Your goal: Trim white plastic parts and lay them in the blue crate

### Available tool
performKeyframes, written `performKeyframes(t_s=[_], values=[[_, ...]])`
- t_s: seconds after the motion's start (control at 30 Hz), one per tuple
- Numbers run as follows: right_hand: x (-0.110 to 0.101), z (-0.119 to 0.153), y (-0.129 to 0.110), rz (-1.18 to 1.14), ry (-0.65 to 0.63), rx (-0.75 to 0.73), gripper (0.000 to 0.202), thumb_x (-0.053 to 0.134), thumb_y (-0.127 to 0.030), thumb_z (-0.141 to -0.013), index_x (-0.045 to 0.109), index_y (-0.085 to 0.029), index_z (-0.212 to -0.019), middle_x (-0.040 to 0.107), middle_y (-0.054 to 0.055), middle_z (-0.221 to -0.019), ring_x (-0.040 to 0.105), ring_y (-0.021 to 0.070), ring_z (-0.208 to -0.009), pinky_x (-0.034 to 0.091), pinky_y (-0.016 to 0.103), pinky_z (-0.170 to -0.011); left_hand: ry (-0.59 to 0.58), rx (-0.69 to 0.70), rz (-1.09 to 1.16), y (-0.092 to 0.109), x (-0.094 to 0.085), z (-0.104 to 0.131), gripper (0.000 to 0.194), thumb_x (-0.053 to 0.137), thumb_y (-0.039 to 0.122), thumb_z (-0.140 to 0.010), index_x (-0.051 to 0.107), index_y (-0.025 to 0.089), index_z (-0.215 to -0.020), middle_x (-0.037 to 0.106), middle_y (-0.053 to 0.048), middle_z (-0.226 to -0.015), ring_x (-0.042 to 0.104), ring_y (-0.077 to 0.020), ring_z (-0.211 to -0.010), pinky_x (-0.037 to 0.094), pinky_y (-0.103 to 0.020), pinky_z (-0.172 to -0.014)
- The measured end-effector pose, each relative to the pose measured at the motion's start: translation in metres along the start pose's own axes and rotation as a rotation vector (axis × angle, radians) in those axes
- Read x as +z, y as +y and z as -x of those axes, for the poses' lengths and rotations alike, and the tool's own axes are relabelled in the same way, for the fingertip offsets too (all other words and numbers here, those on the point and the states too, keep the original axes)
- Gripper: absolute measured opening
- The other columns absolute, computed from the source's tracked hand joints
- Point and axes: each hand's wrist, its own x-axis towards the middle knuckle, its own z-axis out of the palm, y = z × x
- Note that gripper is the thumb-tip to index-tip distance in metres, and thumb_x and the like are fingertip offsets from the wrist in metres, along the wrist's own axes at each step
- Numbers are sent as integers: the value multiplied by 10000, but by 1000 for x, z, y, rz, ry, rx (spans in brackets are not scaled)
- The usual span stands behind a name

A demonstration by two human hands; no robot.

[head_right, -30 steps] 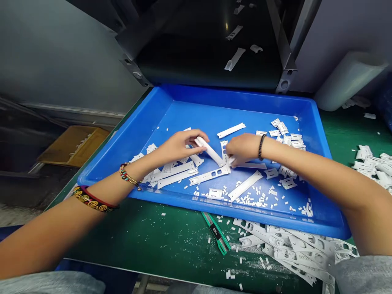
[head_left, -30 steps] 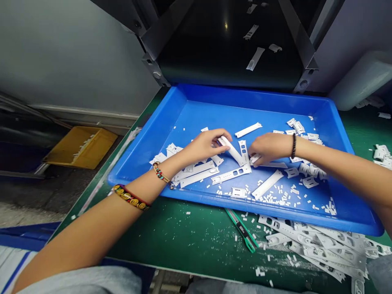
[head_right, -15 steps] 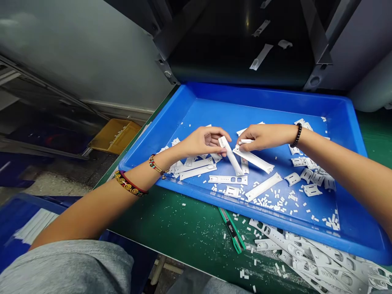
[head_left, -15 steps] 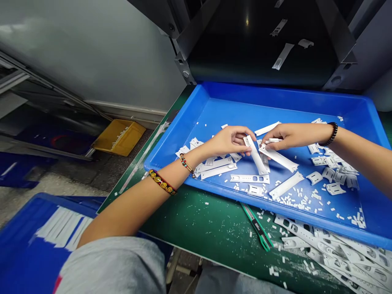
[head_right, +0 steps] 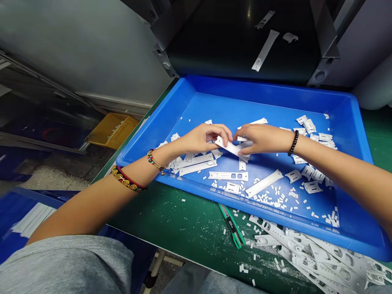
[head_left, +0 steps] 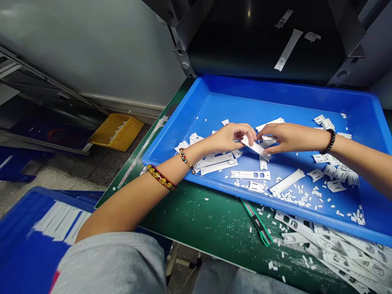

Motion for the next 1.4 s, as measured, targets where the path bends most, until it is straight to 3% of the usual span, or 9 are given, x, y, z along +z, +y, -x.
performKeyframes(t_s=[0.1, 0.27, 0.43, 0.53, 0.63, 0.8, 0.93, 1.23, 1.4], values=[[1, -1, -4, 106, -95, 79, 353, 525, -441, -892, 656, -171, -1079, 688, 106, -1013, 598, 221, -804, 370, 296, -652, 5, 24, -102, -2, -1, -1, 315, 484, 57, -736, 677, 186, -949, 632, -92, -1167, 605, -202, -1082, 514, -373, -924], [2, 7, -21, 304, -186, 163, 218, 587, -348, -882, 653, -177, -1002, 702, 89, -929, 608, 208, -747, 312, 287, -583, 246, -29, -452, -8, -5, 1, 399, 415, 40, -803, 679, 201, -1055, 587, -82, -1210, 535, -222, -1187, 402, -447, -1096], [20, 16, -43, 316, -556, 26, 356, 858, -304, -644, 693, -210, -944, 707, 25, -837, 638, 207, -729, 334, 282, -575, 43, -283, -669, -17, -6, 7, 403, 531, 287, -890, 552, 162, -1272, 460, -160, -1388, 382, -329, -1340, 330, -532, -1127], [30, 15, -48, 335, -514, 17, 308, 843, -233, -666, 703, -202, -938, 718, 42, -870, 669, 232, -784, 387, 307, -614, -86, -378, -707, -20, -7, 9, 543, 561, 390, -882, 463, 147, -1357, 337, -205, -1500, 270, -379, -1418, 284, -568, -1143], [25, 13, -43, 273, -474, 35, 222, 776, -230, -731, 707, -188, -938, 716, 59, -889, 665, 241, -802, 418, 325, -653, -71, -382, -728, -21, -8, 10, 528, 532, 365, -888, 454, 146, -1362, 337, -198, -1497, 296, -367, -1401, 291, -533, -1144], [2, 10, -30, -29, -404, -75, 201, 545, -303, -876, 671, -172, -962, 682, 58, -880, 600, 198, -739, 402, 310, -638, -57, -354, -772, -24, -10, 9, 445, 519, 310, -880, 513, 147, -1294, 450, -174, -1391, 361, -346, -1327, 335, -506, -1103], [3, 4, -26, -158, -343, -92, 303, 425, -380, -932, 636, -166, -893, 650, 62, -830, 563, 183, -702, 401, 304, -651, -59, -331, -783, -21, -10, 7, 307, 575, 303, -857, 603, 148, -1121, 571, -132, -1194, 444, -319, -1199, 406, -435, -1003], [14, 0, -18, -194, -250, -3, 419, 368, -521, -960, 601, -176, -911, 645, 67, -835, 555, 180, -703, 395, 296, -647, -46, -279, -719, -15, -7, 4, 172, 690, 310, -808, 627, 160, -862, 625, -74, -943, 528, -256, -975, 397, -326, -786], [17, 0, -19, -48, -179, -9, 389, 348, -428, -970, 635, -168, -935, 658, 108, -928, 595, 226, -801, 432, 335, -734, 58, -213, -617, -14, -10, 2, 149, 714, 283, -787, 633, 165, -745, 566, -32, -799, 518, -197, -817, 390, -320, -755]])
